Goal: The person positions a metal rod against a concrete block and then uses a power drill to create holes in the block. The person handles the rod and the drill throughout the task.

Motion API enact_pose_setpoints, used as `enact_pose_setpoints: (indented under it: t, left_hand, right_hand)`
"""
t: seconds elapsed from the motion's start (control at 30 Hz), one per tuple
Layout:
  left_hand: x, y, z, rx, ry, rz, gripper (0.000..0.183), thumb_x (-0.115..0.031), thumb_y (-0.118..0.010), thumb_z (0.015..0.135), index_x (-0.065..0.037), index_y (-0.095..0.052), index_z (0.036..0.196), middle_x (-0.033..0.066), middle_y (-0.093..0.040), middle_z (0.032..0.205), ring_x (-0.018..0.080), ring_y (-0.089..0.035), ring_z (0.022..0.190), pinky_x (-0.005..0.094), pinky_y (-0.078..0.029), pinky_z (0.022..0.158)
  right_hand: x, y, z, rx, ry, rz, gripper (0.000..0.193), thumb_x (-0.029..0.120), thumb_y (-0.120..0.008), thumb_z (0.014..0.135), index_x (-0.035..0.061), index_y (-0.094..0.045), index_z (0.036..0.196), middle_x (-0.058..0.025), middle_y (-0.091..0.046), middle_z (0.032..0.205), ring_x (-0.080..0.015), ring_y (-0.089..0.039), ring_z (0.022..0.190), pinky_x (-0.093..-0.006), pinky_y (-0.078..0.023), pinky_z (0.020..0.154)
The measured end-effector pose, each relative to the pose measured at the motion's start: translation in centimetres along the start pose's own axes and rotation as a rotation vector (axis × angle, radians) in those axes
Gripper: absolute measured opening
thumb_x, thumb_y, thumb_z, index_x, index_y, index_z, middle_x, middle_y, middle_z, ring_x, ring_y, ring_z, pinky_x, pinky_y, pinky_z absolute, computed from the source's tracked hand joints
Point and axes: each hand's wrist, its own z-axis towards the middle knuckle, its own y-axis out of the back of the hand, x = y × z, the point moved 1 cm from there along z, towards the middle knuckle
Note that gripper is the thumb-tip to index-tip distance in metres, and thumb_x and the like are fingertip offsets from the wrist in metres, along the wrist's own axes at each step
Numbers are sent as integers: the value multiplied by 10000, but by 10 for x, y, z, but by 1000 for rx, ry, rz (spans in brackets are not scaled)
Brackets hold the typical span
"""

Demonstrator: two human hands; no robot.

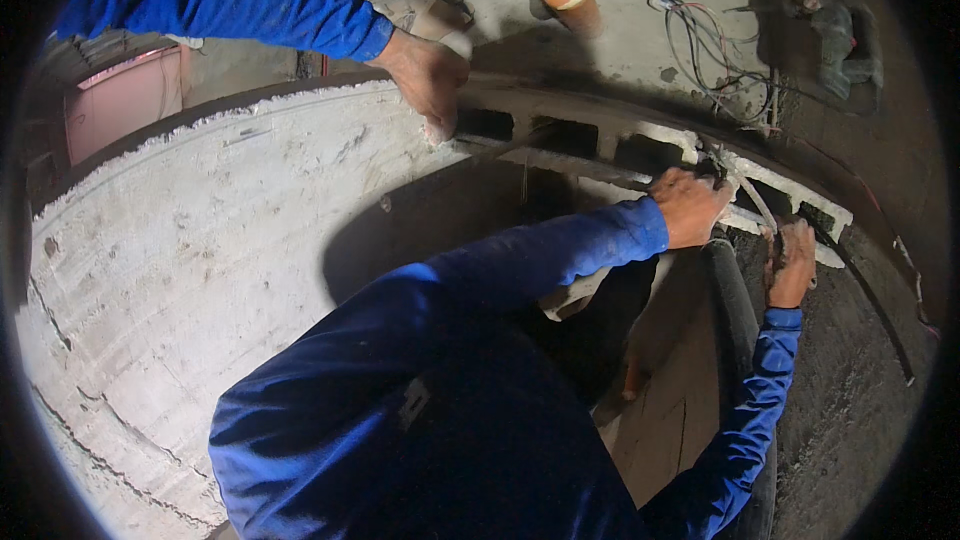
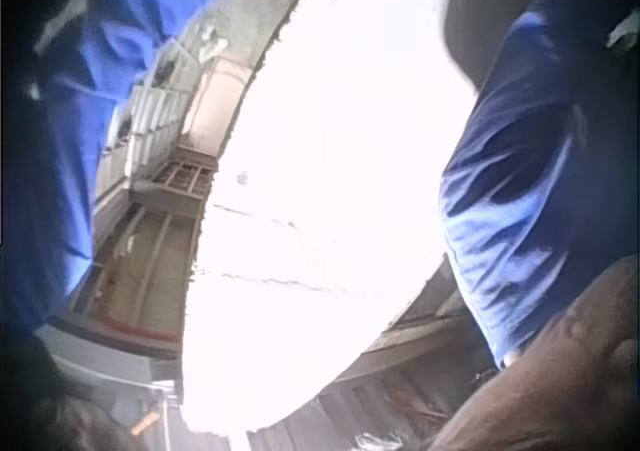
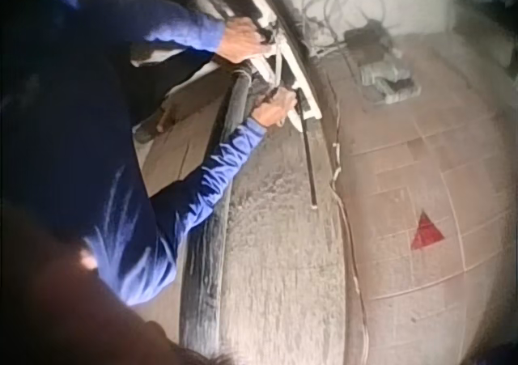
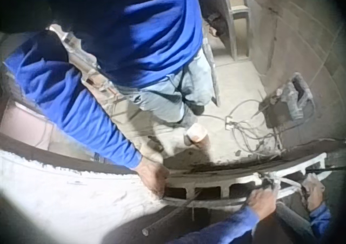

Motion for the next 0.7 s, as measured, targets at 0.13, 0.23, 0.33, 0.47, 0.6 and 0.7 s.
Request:
enact_pose_setpoints:
  t: [0.13,0.23,0.33,0.47,0.6,0.7]
  left_hand:
    - [4,-12,-5,-90,-11,-50,394,-203,-618,701,-98,-592,1079,173,-639,971,336,-646,862,472,-464,774]
    - [4,-19,-8,-223,-60,1,356,-204,-590,702,-110,-610,1045,157,-639,980,328,-637,899,460,-459,781]
    - [2,-18,-9,-252,-49,10,331,-194,-601,700,-119,-610,1023,154,-645,972,320,-630,927,455,-443,826]
    - [0,-9,-3,-54,63,-87,310,-182,-617,697,-93,-609,993,165,-651,955,324,-620,959,456,-432,852]
    - [4,1,3,-5,31,-45,315,-187,-629,687,-53,-604,971,176,-652,925,361,-634,886,474,-449,816]
    - [2,-1,2,-18,27,-21,302,-187,-639,696,-49,-606,963,170,-652,900,358,-644,843,463,-460,796]
  right_hand:
    - [7,9,8,-7,36,-47,312,66,-647,805,-20,-609,1102,-251,-557,1240,-430,-486,1207,-448,-387,1026]
    - [19,18,16,-24,76,-52,313,142,-697,820,-15,-620,1080,-270,-574,1195,-429,-525,1155,-449,-413,995]
    - [27,23,21,-4,66,-55,352,93,-694,793,-7,-613,1121,-262,-569,1212,-417,-515,1174,-441,-403,1004]
    - [26,25,20,71,33,-36,413,39,-678,753,-1,-598,1156,-241,-543,1266,-402,-488,1213,-426,-388,1020]
    - [22,21,21,103,41,-11,432,16,-678,737,2,-598,1162,-233,-530,1287,-394,-484,1218,-409,-389,1021]
    - [26,18,24,7,-130,289,417,8,-688,725,-7,-609,1134,-236,-547,1260,-400,-496,1200,-403,-394,1015]
